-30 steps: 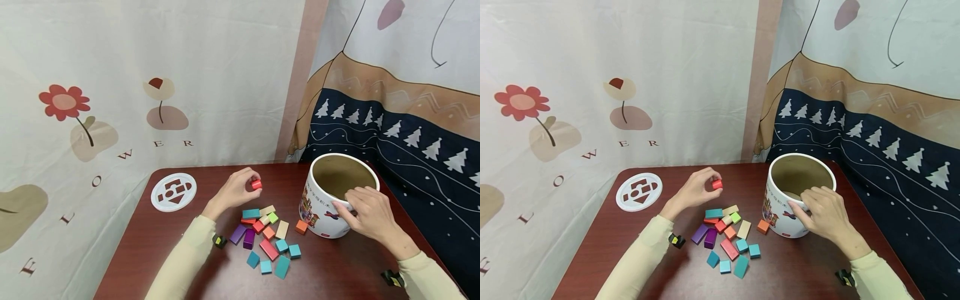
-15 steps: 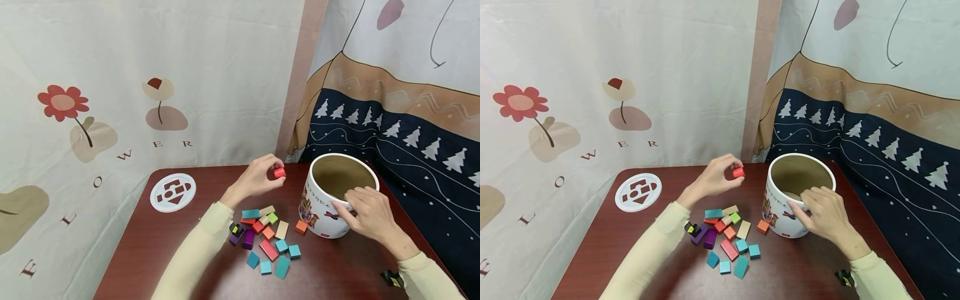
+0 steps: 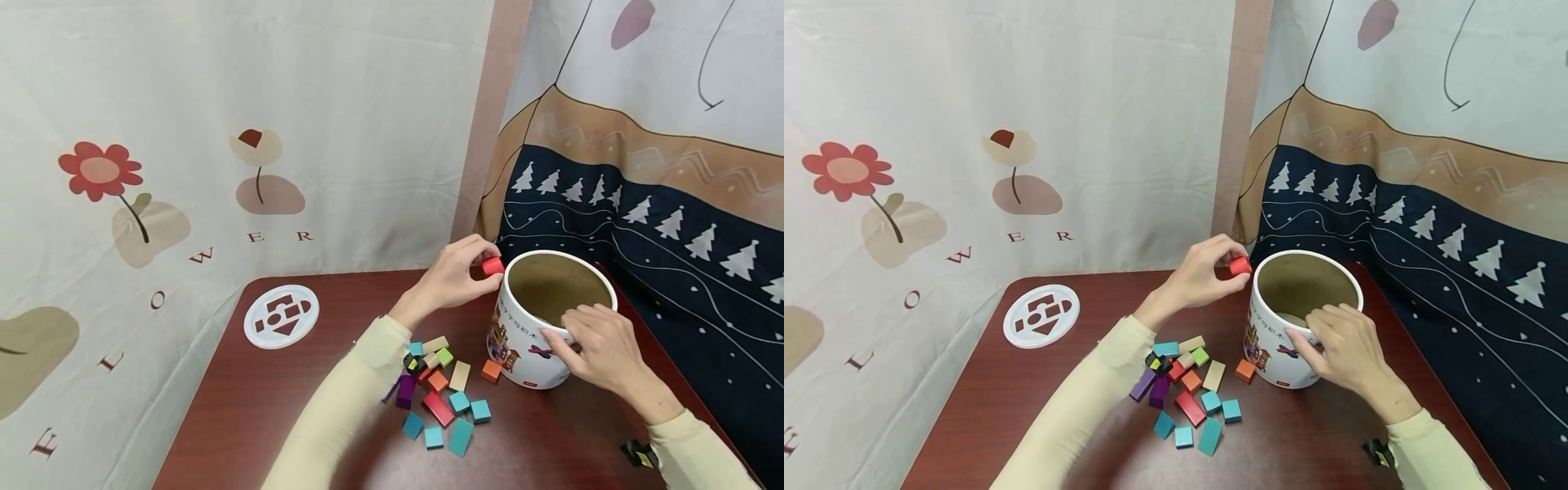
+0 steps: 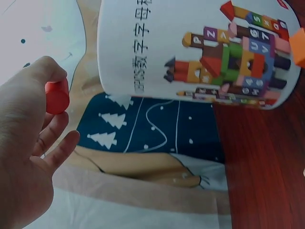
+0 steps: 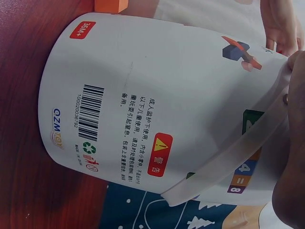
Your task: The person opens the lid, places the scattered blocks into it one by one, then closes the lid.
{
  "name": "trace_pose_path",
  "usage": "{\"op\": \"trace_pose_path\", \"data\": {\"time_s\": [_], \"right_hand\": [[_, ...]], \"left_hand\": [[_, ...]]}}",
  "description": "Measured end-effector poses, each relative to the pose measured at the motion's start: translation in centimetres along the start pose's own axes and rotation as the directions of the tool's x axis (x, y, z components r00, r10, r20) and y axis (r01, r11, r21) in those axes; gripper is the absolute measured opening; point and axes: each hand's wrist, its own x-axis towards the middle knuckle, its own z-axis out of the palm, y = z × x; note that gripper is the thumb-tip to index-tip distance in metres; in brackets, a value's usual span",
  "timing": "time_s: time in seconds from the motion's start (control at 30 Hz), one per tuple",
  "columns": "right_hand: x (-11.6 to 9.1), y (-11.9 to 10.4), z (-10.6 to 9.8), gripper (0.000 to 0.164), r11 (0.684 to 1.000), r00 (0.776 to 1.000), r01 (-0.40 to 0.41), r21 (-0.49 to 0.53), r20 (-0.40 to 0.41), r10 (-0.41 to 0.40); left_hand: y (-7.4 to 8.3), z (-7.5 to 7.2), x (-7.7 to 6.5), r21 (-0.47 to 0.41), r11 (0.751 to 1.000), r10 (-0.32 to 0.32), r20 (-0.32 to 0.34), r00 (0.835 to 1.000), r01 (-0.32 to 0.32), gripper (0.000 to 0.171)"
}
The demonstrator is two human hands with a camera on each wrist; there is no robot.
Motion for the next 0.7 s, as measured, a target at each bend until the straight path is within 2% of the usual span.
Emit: {"op": "trace_pose_path", "data": {"time_s": [0.3,0.5,0.7], "right_hand": [[-0.1,0.2,0.1,0.051,1.000,1.000,0.010,0.000,-0.012,-0.010],[-0.1,0.3,0.0,0.052,1.000,1.000,0.003,-0.008,-0.001,-0.003],[-0.1,0.3,0.1,0.051,1.000,1.000,0.007,-0.011,-0.003,-0.007]], "left_hand": [[2.1,1.8,2.7,0.024,0.999,0.020,0.107,0.994,-0.022,0.031],[3.0,3.0,4.3,0.043,0.998,0.033,0.189,0.981,-0.042,0.031],[3.5,3.9,5.0,0.067,0.997,0.014,0.261,0.965,-0.032,0.031]]}}
